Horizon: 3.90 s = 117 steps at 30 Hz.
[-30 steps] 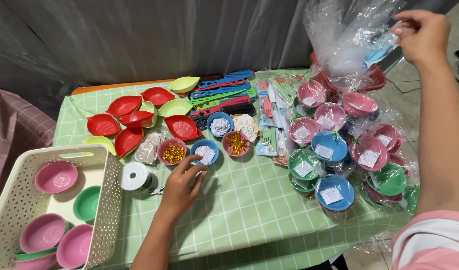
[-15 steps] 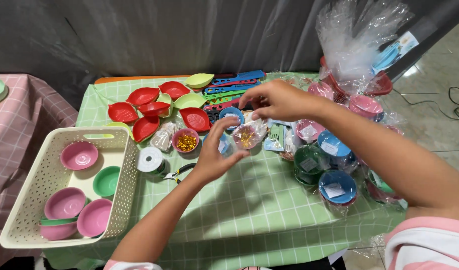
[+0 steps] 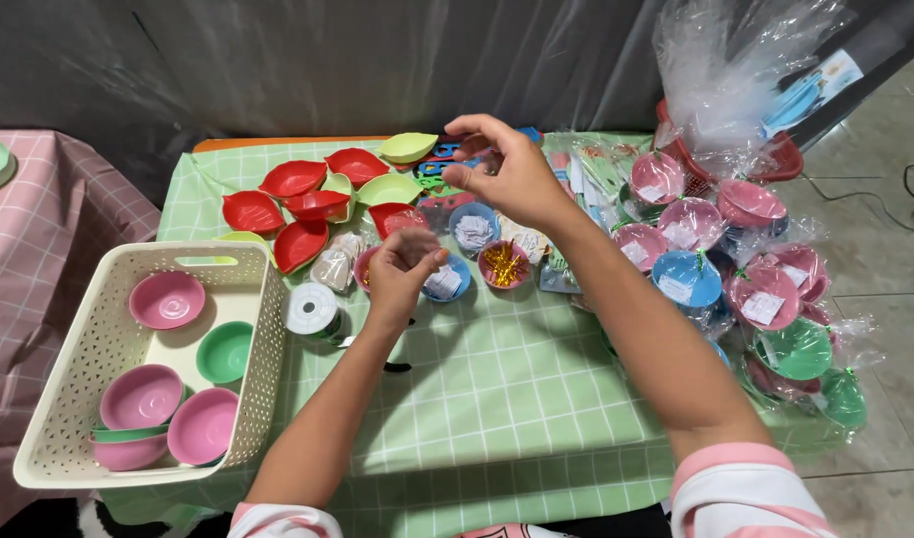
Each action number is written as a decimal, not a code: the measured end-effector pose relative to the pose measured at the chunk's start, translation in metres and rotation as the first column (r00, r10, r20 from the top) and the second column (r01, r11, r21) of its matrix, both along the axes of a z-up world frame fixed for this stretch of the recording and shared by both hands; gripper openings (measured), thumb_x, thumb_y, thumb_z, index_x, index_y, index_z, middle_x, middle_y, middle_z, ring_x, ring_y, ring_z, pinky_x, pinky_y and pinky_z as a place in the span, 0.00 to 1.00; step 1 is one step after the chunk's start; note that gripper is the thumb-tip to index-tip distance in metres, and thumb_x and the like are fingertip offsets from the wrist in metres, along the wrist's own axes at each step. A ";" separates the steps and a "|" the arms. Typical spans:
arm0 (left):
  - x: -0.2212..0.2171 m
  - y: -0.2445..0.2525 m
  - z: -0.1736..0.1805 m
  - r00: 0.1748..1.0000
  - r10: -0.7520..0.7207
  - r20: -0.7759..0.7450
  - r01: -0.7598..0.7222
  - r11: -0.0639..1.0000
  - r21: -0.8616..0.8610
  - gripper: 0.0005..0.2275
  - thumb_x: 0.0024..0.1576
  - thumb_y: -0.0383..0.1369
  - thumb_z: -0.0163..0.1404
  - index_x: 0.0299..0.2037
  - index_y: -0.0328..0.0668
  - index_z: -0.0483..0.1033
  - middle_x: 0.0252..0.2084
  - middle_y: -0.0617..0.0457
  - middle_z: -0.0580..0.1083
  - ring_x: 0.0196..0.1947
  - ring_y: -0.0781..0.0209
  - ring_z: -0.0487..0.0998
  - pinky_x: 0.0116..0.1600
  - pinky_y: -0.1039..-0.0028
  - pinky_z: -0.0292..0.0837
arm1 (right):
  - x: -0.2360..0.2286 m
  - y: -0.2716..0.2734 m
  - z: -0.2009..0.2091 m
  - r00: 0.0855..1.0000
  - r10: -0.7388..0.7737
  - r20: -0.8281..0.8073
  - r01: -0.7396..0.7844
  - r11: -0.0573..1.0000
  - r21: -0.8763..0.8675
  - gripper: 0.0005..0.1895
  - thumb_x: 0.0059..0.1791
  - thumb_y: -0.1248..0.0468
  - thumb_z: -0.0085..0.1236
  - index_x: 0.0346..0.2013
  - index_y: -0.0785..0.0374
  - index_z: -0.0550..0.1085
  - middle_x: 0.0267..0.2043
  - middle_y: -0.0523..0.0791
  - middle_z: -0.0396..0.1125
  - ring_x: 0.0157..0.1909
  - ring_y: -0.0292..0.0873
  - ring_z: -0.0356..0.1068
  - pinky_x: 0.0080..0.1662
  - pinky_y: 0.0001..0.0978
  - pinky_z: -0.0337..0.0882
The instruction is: Packing small plastic bowls and decorative charms into individual plastic bags for retail.
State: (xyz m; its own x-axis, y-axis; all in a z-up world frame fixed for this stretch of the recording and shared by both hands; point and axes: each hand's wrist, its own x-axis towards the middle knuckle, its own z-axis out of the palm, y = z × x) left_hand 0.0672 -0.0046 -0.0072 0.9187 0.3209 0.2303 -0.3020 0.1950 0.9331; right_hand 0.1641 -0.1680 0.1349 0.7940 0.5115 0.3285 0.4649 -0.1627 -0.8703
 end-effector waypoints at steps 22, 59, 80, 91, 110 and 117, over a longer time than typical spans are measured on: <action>-0.022 0.003 0.039 0.966 -0.174 0.194 -0.005 0.732 0.681 0.13 0.49 0.42 0.63 0.41 0.52 0.81 0.37 0.57 0.79 0.37 0.57 0.80 0.49 0.68 0.70 | -0.089 -0.043 -0.089 0.961 -0.083 -0.262 0.098 0.994 0.044 0.29 0.43 0.72 0.68 0.58 0.58 0.73 0.33 0.45 0.76 0.35 0.32 0.71 0.45 0.23 0.75; -0.021 -0.006 0.026 0.923 -0.383 0.036 0.343 0.861 0.376 0.06 0.52 0.28 0.62 0.31 0.39 0.77 0.28 0.54 0.70 0.22 0.69 0.72 0.25 0.84 0.69 | -0.076 -0.051 -0.122 0.944 0.188 -0.271 -0.076 0.924 0.376 0.06 0.47 0.72 0.61 0.35 0.71 0.72 0.39 0.52 0.69 0.33 0.41 0.74 0.38 0.33 0.78; -0.056 -0.007 0.057 0.960 -0.277 0.029 0.250 0.904 0.347 0.17 0.57 0.28 0.56 0.55 0.35 0.70 0.46 0.43 0.68 0.31 0.58 0.75 0.36 0.71 0.75 | -0.070 -0.063 -0.127 0.938 0.250 -0.239 -0.113 0.875 0.471 0.05 0.46 0.70 0.57 0.32 0.71 0.75 0.26 0.49 0.67 0.33 0.37 0.64 0.38 0.26 0.63; -0.110 0.207 0.108 0.783 0.593 -0.186 0.235 -0.005 0.972 0.08 0.60 0.29 0.45 0.40 0.40 0.79 0.40 0.46 0.77 0.36 0.40 0.79 0.29 0.51 0.73 | -0.082 -0.074 -0.102 0.930 0.214 -0.300 -0.112 0.939 0.324 0.07 0.49 0.61 0.60 0.33 0.61 0.77 0.37 0.44 0.71 0.29 0.32 0.58 0.30 0.21 0.55; -0.132 0.268 0.059 0.786 0.615 -0.060 0.409 -0.445 0.797 0.05 0.52 0.33 0.49 0.29 0.58 0.78 0.31 0.61 0.78 0.37 0.54 0.78 0.37 0.68 0.70 | -0.094 -0.071 -0.085 0.932 0.008 -0.363 0.054 0.985 0.161 0.05 0.50 0.65 0.58 0.36 0.63 0.80 0.30 0.42 0.72 0.25 0.34 0.60 0.27 0.23 0.62; -0.158 0.240 0.074 0.840 0.492 0.228 0.133 -0.595 0.793 0.05 0.57 0.36 0.53 0.32 0.66 0.80 0.32 0.70 0.77 0.47 0.62 0.81 0.53 0.69 0.62 | -0.092 -0.068 -0.090 0.930 0.000 -0.368 0.038 0.995 0.094 0.04 0.49 0.64 0.61 0.34 0.61 0.81 0.34 0.41 0.74 0.29 0.33 0.61 0.33 0.23 0.62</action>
State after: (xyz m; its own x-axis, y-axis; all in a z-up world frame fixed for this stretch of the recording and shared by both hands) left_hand -0.0904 0.2354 0.0663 0.9358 0.1143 0.3336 0.2622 -0.8580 -0.4417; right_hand 0.0719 -0.2362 0.0445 0.8778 0.4754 0.0595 0.1072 -0.0738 -0.9915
